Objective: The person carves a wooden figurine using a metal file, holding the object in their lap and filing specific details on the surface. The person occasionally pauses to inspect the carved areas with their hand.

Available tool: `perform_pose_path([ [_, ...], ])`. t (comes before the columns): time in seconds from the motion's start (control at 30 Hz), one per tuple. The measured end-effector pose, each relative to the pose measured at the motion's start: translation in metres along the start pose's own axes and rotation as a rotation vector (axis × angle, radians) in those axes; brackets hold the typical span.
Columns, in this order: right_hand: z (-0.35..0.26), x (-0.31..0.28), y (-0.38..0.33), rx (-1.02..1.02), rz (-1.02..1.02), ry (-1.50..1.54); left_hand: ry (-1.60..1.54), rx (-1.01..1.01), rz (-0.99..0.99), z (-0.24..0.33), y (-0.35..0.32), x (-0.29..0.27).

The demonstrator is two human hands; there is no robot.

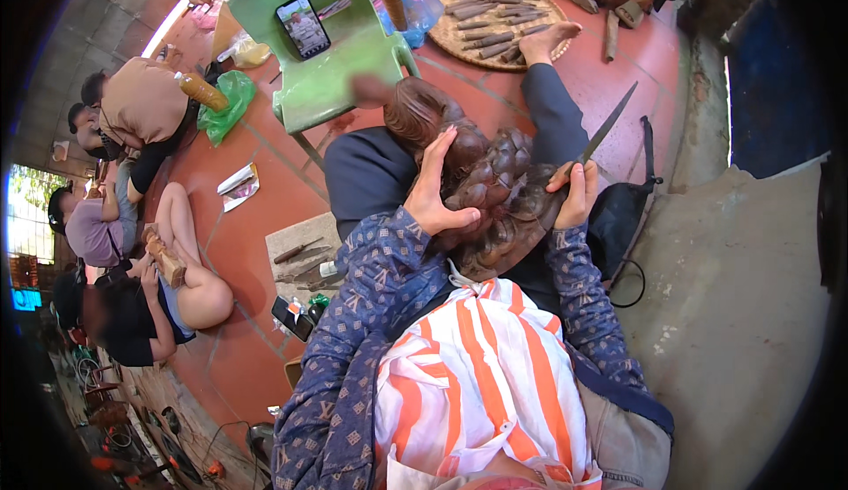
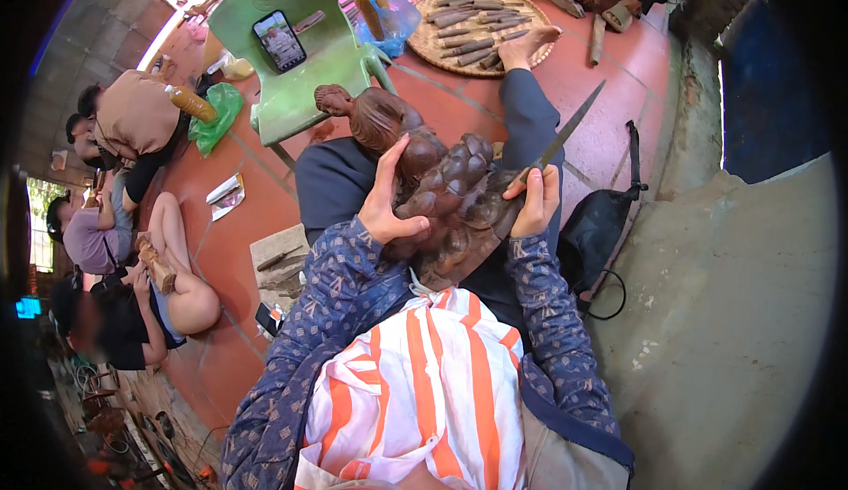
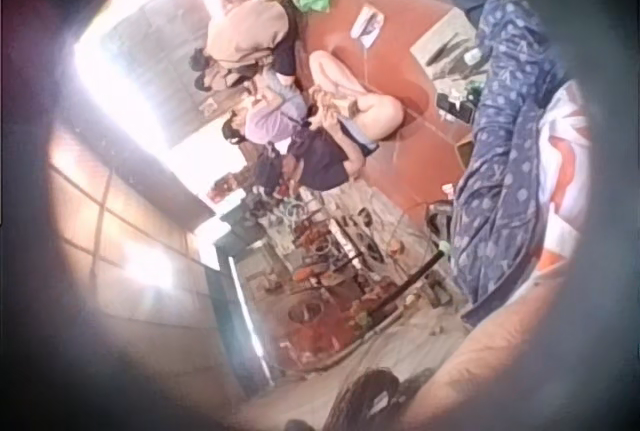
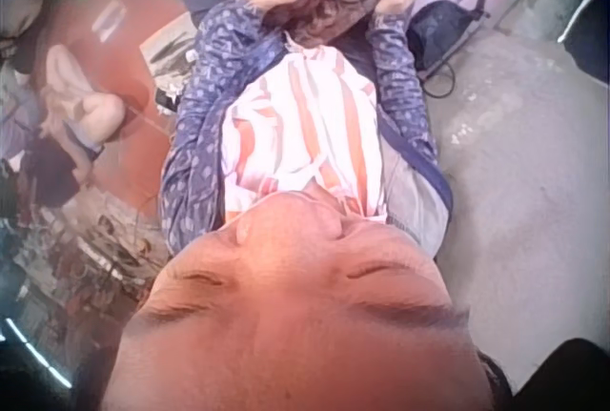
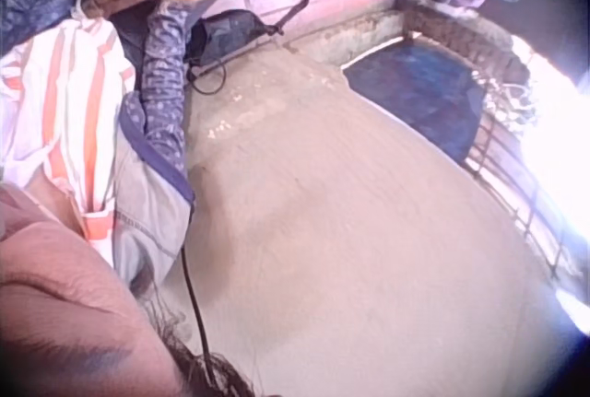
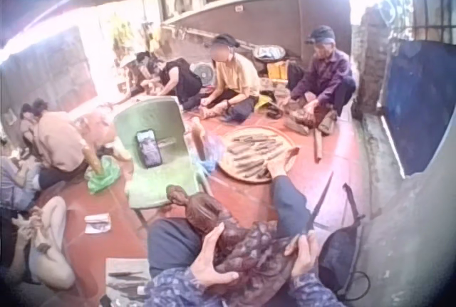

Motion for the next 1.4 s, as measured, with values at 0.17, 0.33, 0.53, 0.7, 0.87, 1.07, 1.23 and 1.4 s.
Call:
perform_pose_path([
  [0.17,0.006,-0.003,0.002,-0.025,-0.021,-0.066,-0.023,0.004,0.014,-0.010,0.001,0.003],
  [0.33,0.008,-0.008,0.002,-0.005,-0.047,-0.080,-0.032,-0.008,0.013,-0.007,0.005,0.004],
  [0.53,0.001,-0.018,0.008,0.179,-0.208,-0.082,0.006,-0.023,-0.013,-0.006,0.004,0.003],
  [0.7,-0.012,-0.016,0.042,0.186,-0.573,-0.051,0.071,-0.066,-0.060,0.004,0.007,-0.004],
  [0.87,-0.005,0.030,0.100,-0.144,-1.137,-0.043,0.228,-0.080,-0.046,0.023,0.030,-0.038],
  [1.07,0.014,0.082,0.119,-0.069,-1.497,0.149,-0.292,-0.278,0.084,0.073,0.063,-0.037],
  [1.23,0.030,0.078,0.107,-0.199,-1.406,0.114,-0.309,-0.441,0.160,0.074,0.063,-0.028],
  [1.4,0.031,0.076,0.108,-0.155,-1.481,0.134,-0.311,-0.463,0.166,0.076,0.056,-0.018],
])
Point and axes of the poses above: each hand's wrist, its own y-axis towards the middle knuckle, its own x-axis out of the palm, z = x × y, the point moved 1 cm from there along y, towards the middle knuckle, and after that the axes turned 6 degrees about -x, right-handed, at the moved point
